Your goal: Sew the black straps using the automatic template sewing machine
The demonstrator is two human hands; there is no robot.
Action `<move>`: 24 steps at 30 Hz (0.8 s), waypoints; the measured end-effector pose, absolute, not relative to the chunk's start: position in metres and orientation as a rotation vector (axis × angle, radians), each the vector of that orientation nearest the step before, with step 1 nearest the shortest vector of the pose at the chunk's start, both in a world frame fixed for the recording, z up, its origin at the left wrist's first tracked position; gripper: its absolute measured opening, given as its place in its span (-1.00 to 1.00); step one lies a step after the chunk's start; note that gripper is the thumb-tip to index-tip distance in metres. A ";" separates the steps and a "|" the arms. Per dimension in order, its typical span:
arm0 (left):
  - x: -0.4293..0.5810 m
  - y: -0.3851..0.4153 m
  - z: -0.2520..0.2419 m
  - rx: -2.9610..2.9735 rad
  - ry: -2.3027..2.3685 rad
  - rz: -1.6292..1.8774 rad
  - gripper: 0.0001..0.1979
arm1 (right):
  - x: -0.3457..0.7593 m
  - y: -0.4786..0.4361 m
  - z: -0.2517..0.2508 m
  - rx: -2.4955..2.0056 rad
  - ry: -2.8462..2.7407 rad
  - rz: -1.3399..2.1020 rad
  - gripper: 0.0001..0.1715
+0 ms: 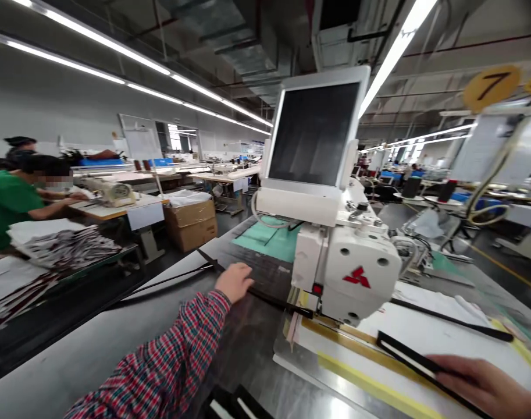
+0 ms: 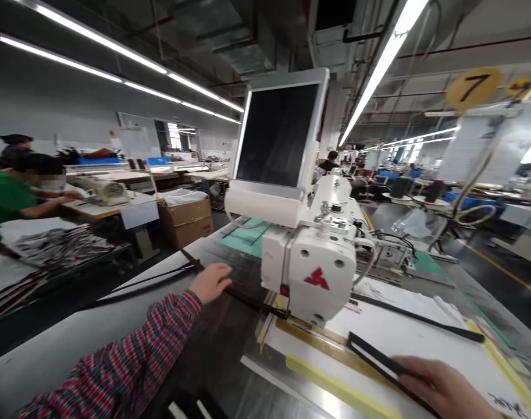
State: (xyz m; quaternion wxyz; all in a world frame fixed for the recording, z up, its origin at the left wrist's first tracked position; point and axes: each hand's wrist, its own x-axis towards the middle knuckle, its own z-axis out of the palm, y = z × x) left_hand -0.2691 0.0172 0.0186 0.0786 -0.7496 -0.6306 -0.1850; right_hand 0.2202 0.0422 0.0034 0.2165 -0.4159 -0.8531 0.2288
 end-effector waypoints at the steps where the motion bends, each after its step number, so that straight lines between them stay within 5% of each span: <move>1: -0.242 0.018 0.015 -2.335 -1.813 -0.549 -0.67 | 0.218 0.047 0.009 -1.231 -2.414 0.747 -0.74; 3: -0.192 0.020 0.007 -2.544 -1.633 -0.549 -0.48 | 0.202 0.055 0.018 -1.228 -2.395 0.767 -0.66; 7: -0.148 0.029 -0.003 -2.792 -1.416 -0.640 -0.80 | 0.154 0.057 0.025 -1.104 -2.458 0.793 -0.66; 24: -0.140 0.047 0.021 -2.821 -1.519 -0.428 -0.67 | 0.099 0.070 0.000 -1.014 -2.428 0.526 -0.72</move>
